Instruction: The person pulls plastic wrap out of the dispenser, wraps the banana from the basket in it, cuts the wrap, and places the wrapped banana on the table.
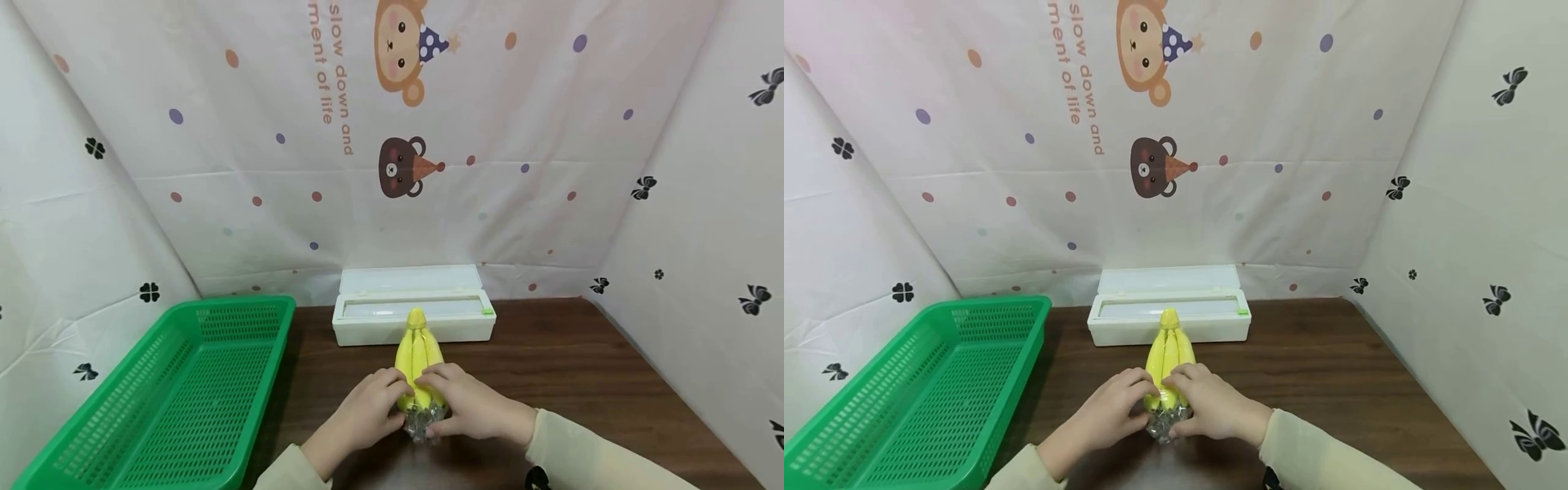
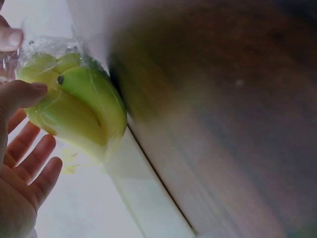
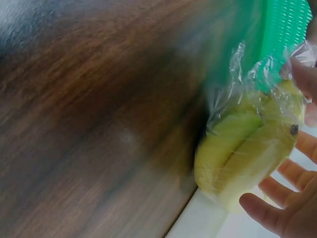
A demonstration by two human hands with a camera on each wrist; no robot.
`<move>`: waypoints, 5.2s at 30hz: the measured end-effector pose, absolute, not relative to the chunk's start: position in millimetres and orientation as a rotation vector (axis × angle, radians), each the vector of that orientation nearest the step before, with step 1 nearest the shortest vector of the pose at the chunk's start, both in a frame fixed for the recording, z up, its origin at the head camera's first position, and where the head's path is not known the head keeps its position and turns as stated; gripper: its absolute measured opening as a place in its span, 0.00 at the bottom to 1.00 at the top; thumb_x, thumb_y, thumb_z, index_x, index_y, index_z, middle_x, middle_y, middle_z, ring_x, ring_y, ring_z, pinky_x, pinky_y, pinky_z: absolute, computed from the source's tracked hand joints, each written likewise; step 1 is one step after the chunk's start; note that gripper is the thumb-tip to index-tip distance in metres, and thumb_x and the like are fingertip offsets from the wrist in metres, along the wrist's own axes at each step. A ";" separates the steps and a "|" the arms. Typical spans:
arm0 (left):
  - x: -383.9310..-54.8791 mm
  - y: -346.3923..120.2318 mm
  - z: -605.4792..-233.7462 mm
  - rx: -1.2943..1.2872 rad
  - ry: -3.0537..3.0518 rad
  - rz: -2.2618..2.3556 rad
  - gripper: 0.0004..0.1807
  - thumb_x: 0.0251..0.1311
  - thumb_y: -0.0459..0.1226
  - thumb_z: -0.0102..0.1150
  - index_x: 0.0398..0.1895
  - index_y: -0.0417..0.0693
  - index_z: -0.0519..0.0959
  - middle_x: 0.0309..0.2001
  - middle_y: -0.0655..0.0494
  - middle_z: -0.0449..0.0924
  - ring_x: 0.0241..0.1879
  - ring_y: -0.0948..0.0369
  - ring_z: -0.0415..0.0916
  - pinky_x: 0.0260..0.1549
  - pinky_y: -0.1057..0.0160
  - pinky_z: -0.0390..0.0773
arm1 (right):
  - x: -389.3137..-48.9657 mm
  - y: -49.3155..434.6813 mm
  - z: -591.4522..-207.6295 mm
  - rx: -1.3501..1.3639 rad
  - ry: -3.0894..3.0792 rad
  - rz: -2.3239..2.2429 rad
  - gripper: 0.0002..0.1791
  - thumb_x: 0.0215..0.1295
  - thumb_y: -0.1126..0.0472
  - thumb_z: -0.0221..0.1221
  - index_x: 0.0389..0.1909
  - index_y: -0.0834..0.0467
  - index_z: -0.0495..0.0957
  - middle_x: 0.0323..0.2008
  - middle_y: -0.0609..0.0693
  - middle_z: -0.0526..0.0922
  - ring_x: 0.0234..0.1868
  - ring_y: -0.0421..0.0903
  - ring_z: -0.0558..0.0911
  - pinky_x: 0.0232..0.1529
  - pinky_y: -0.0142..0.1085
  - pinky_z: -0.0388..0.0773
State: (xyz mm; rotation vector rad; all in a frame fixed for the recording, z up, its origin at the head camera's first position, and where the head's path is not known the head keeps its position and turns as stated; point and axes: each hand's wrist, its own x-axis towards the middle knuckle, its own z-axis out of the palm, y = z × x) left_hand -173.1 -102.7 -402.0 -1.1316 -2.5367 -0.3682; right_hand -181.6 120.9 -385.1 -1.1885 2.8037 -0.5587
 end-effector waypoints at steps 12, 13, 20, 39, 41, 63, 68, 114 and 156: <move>-169.7 -100.4 -396.3 -1.161 -2.591 -0.396 0.22 0.41 0.50 0.72 0.40 0.52 0.79 0.43 0.63 0.72 0.39 0.67 0.70 0.39 0.71 0.74 | -181.0 112.6 -391.9 -1.286 2.973 -0.399 0.28 0.54 0.52 0.66 0.55 0.54 0.72 0.52 0.48 0.72 0.51 0.45 0.70 0.45 0.38 0.74; -169.0 -100.2 -395.4 -1.157 -2.602 -0.415 0.24 0.41 0.52 0.72 0.40 0.52 0.79 0.42 0.63 0.72 0.39 0.67 0.69 0.40 0.71 0.74 | -181.2 111.7 -391.9 -1.286 2.983 -0.388 0.28 0.54 0.52 0.66 0.55 0.54 0.72 0.52 0.48 0.72 0.50 0.45 0.70 0.45 0.38 0.74; -168.9 -98.4 -395.6 -1.121 -2.631 -0.387 0.19 0.49 0.57 0.65 0.36 0.54 0.79 0.39 0.65 0.72 0.35 0.69 0.67 0.34 0.73 0.70 | -182.3 108.1 -394.7 -1.302 3.016 -0.281 0.28 0.54 0.50 0.66 0.56 0.54 0.73 0.52 0.50 0.73 0.50 0.46 0.71 0.44 0.39 0.75; -177.4 -80.4 -394.1 -1.070 -2.484 0.011 0.18 0.43 0.49 0.70 0.36 0.54 0.79 0.31 0.64 0.72 0.29 0.67 0.68 0.23 0.71 0.68 | -184.0 120.2 -391.8 -1.313 2.914 -0.205 0.47 0.42 0.47 0.73 0.65 0.54 0.64 0.64 0.54 0.64 0.63 0.53 0.65 0.54 0.52 0.73; -177.7 -80.7 -393.3 -1.068 -2.485 0.001 0.18 0.43 0.49 0.69 0.37 0.54 0.79 0.31 0.63 0.72 0.29 0.66 0.68 0.23 0.71 0.68 | -184.6 120.9 -392.6 -1.322 2.929 -0.180 0.47 0.42 0.50 0.74 0.65 0.54 0.63 0.64 0.54 0.64 0.63 0.53 0.65 0.52 0.52 0.74; -176.0 -84.5 -400.5 -1.127 -2.396 -0.077 0.14 0.43 0.43 0.72 0.30 0.55 0.75 0.32 0.64 0.72 0.32 0.67 0.71 0.25 0.73 0.69 | -190.2 113.8 -405.1 -1.400 3.098 -0.109 0.32 0.55 0.47 0.65 0.60 0.52 0.70 0.55 0.53 0.73 0.54 0.51 0.72 0.40 0.44 0.78; -175.1 -82.1 -405.8 -1.171 -2.244 -0.031 0.11 0.41 0.36 0.72 0.25 0.56 0.78 0.31 0.65 0.73 0.30 0.66 0.70 0.25 0.73 0.66 | -190.9 115.6 -404.1 -1.397 3.072 -0.211 0.29 0.58 0.50 0.62 0.60 0.53 0.70 0.55 0.53 0.73 0.55 0.50 0.72 0.44 0.46 0.78; -195.5 -85.8 -412.2 -1.227 -1.894 -0.016 0.06 0.47 0.36 0.69 0.25 0.56 0.80 0.32 0.62 0.74 0.31 0.64 0.71 0.28 0.71 0.67 | -194.9 136.4 -389.7 -1.390 2.817 -0.706 0.19 0.53 0.50 0.67 0.30 0.51 0.66 0.62 0.55 0.67 0.59 0.50 0.74 0.42 0.31 0.73; -190.7 -78.9 -412.3 -1.233 -1.889 0.075 0.04 0.52 0.36 0.57 0.31 0.52 0.77 0.37 0.59 0.74 0.35 0.61 0.72 0.31 0.67 0.72 | -203.3 132.7 -400.8 -1.778 3.091 -0.689 0.18 0.49 0.56 0.71 0.19 0.50 0.67 0.40 0.45 0.81 0.34 0.36 0.80 0.31 0.20 0.73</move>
